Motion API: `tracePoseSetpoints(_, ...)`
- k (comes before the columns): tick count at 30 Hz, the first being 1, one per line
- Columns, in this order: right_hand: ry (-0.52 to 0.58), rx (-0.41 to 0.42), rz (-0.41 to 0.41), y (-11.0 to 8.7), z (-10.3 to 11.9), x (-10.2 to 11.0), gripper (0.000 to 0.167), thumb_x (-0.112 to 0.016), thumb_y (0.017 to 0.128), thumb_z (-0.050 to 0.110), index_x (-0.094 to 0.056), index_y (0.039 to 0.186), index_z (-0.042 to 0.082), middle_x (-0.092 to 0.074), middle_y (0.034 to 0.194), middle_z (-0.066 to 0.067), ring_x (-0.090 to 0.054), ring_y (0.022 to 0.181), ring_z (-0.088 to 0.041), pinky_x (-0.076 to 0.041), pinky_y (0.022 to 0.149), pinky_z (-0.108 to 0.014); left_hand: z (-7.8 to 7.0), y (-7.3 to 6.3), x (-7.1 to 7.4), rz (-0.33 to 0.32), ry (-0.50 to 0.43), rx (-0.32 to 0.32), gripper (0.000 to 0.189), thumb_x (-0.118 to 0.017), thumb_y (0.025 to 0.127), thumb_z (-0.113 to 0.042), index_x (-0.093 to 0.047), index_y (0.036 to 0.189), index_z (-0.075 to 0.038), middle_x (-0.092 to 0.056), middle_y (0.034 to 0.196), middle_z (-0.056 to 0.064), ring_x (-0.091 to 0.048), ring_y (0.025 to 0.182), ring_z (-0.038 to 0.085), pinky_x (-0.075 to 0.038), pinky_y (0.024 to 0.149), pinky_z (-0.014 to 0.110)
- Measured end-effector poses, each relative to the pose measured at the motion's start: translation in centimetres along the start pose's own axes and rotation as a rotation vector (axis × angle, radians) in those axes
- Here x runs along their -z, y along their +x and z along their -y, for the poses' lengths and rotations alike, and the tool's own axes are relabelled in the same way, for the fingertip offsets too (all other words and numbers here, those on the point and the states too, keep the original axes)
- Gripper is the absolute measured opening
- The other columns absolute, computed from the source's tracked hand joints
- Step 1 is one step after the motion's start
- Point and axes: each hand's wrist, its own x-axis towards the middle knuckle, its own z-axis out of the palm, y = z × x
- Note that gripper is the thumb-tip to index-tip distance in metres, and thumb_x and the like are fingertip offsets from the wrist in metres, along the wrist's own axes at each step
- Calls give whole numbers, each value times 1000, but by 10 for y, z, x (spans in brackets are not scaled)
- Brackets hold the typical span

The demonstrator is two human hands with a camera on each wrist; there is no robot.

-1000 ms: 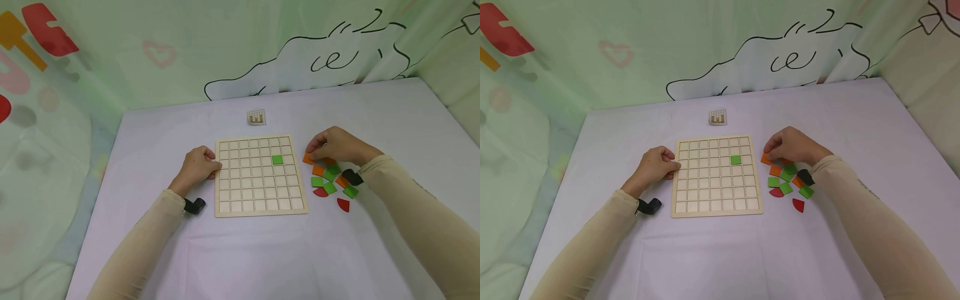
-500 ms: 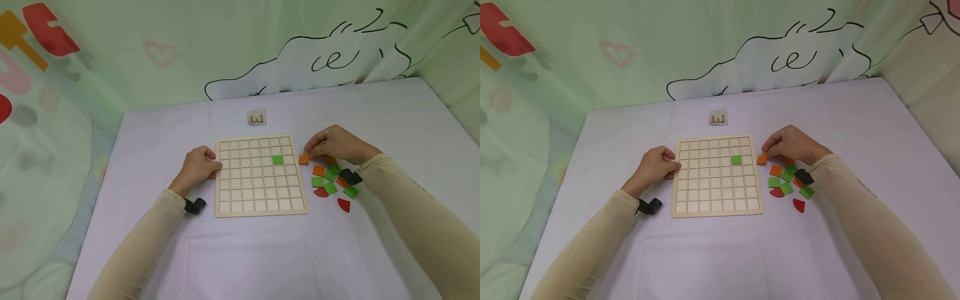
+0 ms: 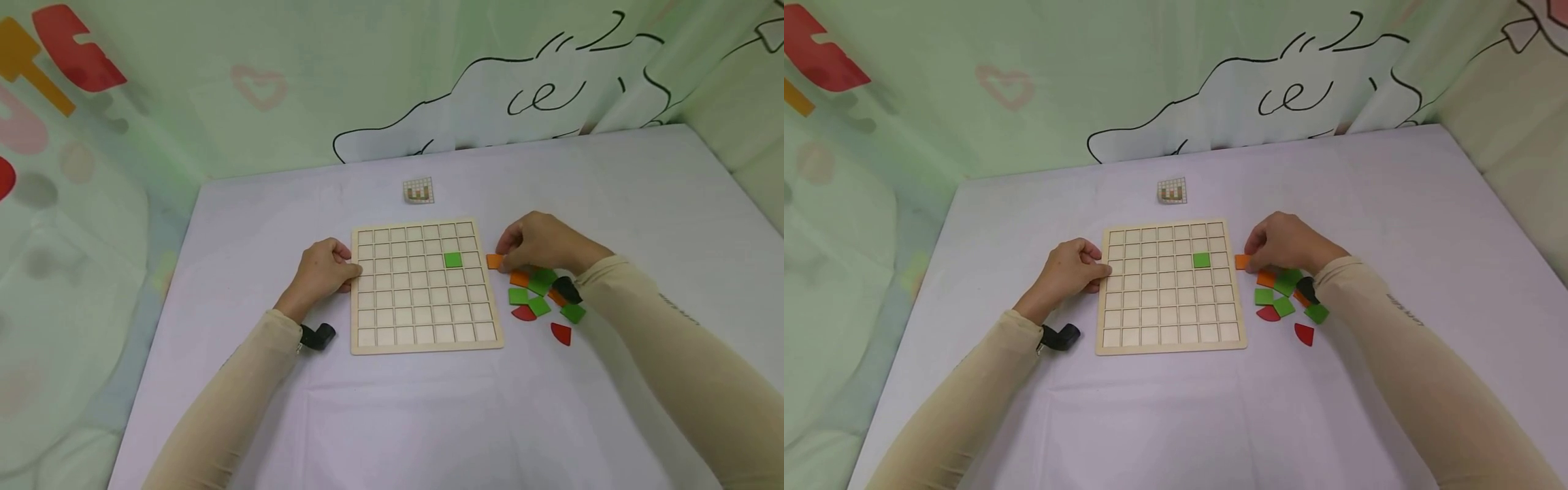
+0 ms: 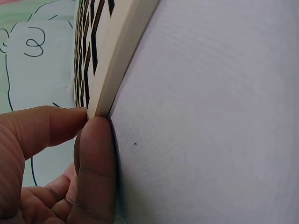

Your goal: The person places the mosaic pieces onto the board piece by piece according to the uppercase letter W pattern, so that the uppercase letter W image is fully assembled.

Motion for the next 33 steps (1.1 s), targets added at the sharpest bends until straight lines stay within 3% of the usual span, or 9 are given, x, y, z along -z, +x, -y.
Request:
tracePoseSetpoints(11,21,20,-14,-1,2,-6,16,-83,86,15,-75,96,6,-69,84,-4,-59,81,-22,-52,68,-30,1,0,0,2,-4,5,29,-78,92,-11,-60,113,0,-61,100,12,-71,68,16,-62,62,25)
tracePoseSetpoints(20,240,-16,35,0,-11,-1,21,-77,93,16,-73,107,1,-71,92,-5,-60,78,-22,-55,66,-30,1,0,0,7,-15,7,29,-78,92,-10,-60,113,0,-60,99,12,-70,68,16,-63,63,25)
tracePoseSetpoints(27,318,-28,13,0,-13,2,25,-76,95,18,-72,111,-1,-73,98,-5,-68,84,-20,-59,71,-28,1,0,0,9,-16,10,29,-78,92,-11,-60,113,-1,-60,99,12,-71,68,16,-62,62,25)
tracePoseSetpoints(33,383,2,47,0,-5,-4,26,-73,95,14,-70,113,-3,-73,97,-8,-69,83,-21,-62,73,-28,0,-1,0,11,-23,12,29,-78,93,-10,-60,114,-1,-59,100,12,-71,69,16,-63,63,25)
